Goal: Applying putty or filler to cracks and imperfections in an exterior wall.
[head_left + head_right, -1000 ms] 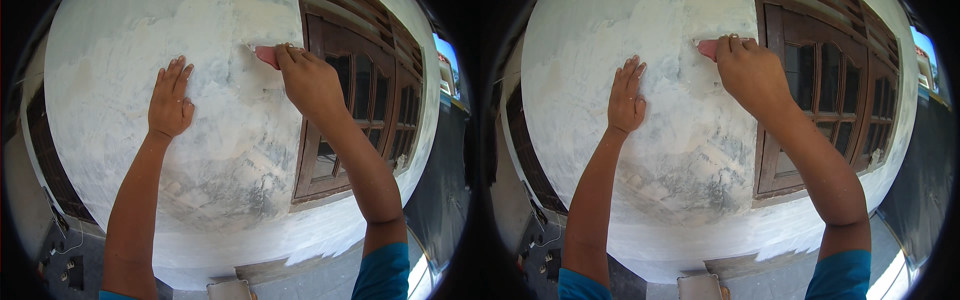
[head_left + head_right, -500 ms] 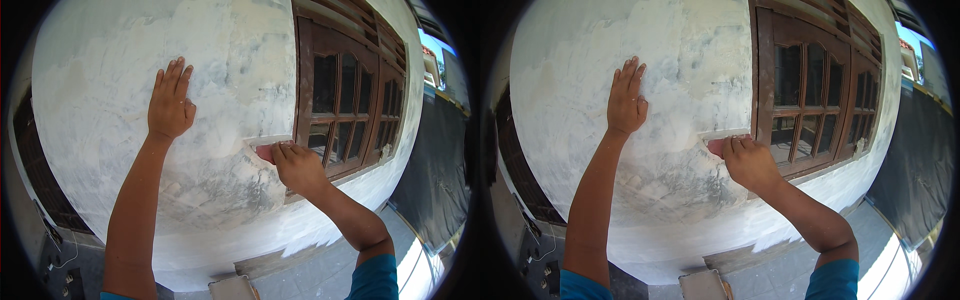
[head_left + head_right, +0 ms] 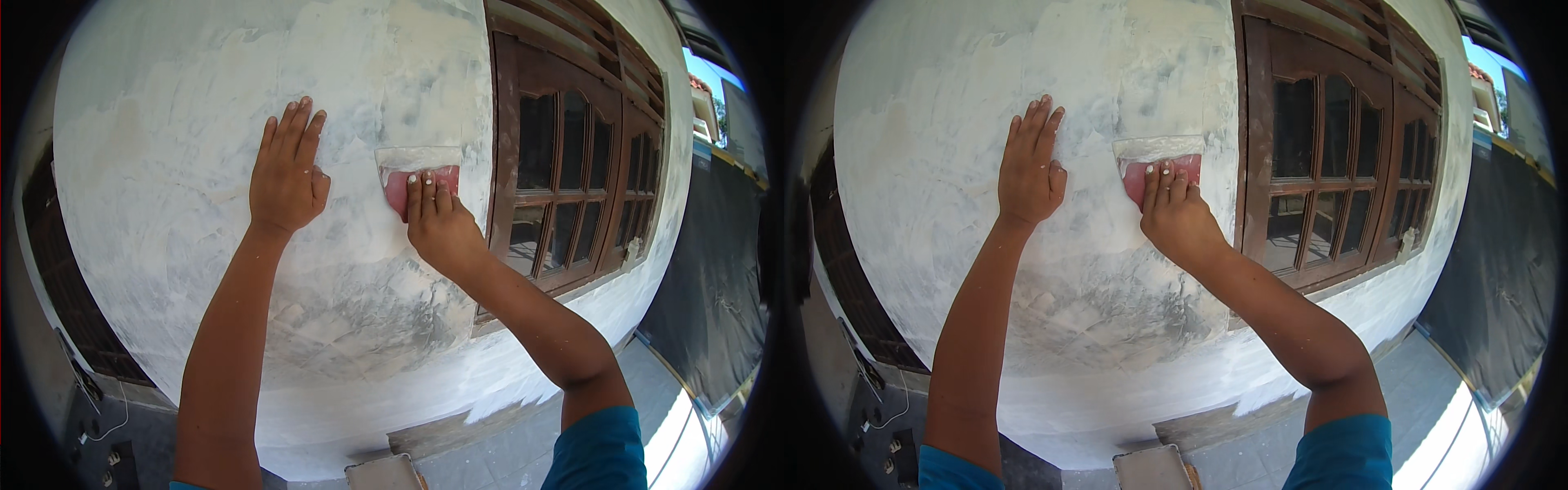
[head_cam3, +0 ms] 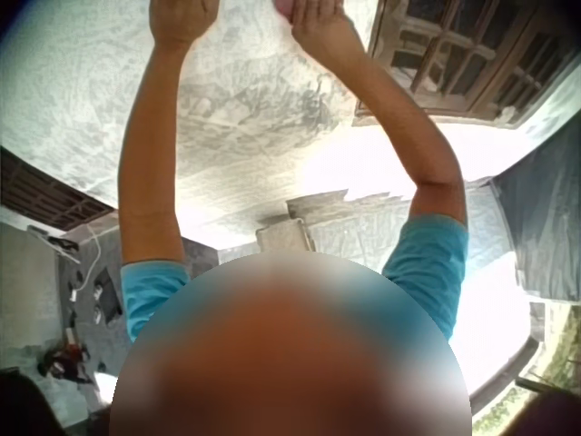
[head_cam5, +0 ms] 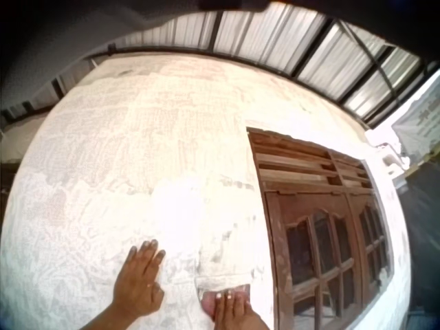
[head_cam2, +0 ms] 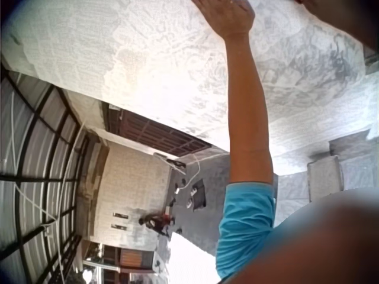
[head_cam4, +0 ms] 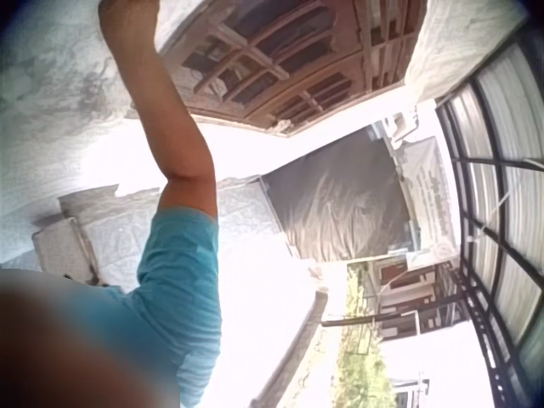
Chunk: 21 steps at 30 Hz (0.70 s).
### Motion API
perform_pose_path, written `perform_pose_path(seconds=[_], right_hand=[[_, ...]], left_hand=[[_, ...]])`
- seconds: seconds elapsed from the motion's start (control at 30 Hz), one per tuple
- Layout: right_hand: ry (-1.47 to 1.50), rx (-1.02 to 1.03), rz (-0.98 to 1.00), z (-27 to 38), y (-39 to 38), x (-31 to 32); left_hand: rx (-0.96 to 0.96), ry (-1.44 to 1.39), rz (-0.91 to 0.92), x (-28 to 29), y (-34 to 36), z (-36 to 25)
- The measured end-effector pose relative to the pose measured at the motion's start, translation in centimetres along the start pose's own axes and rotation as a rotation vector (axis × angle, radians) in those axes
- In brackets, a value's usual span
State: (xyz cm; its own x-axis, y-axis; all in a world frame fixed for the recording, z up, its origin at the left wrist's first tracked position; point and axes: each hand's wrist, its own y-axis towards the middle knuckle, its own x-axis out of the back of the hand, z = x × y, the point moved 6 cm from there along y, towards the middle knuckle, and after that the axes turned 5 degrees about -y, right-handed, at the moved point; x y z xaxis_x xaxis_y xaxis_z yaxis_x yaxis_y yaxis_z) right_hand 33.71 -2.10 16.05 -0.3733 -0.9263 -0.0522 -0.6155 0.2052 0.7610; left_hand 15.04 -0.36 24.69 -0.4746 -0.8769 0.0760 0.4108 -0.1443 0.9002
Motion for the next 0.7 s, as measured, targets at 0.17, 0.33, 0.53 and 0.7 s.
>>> perform_pose_path(seconds=[0.17, 0.33, 0.53, 0.7], right_hand=[[0.305, 0.033, 0.063, 0.3, -5.6, 5.2], [0.324, -0.18, -0.122, -10.9, 2.3, 6.0], [0.047, -0.204, -0.135, -14.4, 3.8, -2.2], [0.149, -0.104, 0.053, -3.6, -5.6, -1.5]], left_hand=[[-0.011, -0.008, -0.03, 0.1, 0.1, -0.2], [0.0, 0.003, -0.017, 0.4, -0.1, 0.2], [-0.03, 0.0, -0.022, -0.1, 0.5, -0.4], [-0.013, 0.027, -0.01, 0.0, -0.1, 0.1]])
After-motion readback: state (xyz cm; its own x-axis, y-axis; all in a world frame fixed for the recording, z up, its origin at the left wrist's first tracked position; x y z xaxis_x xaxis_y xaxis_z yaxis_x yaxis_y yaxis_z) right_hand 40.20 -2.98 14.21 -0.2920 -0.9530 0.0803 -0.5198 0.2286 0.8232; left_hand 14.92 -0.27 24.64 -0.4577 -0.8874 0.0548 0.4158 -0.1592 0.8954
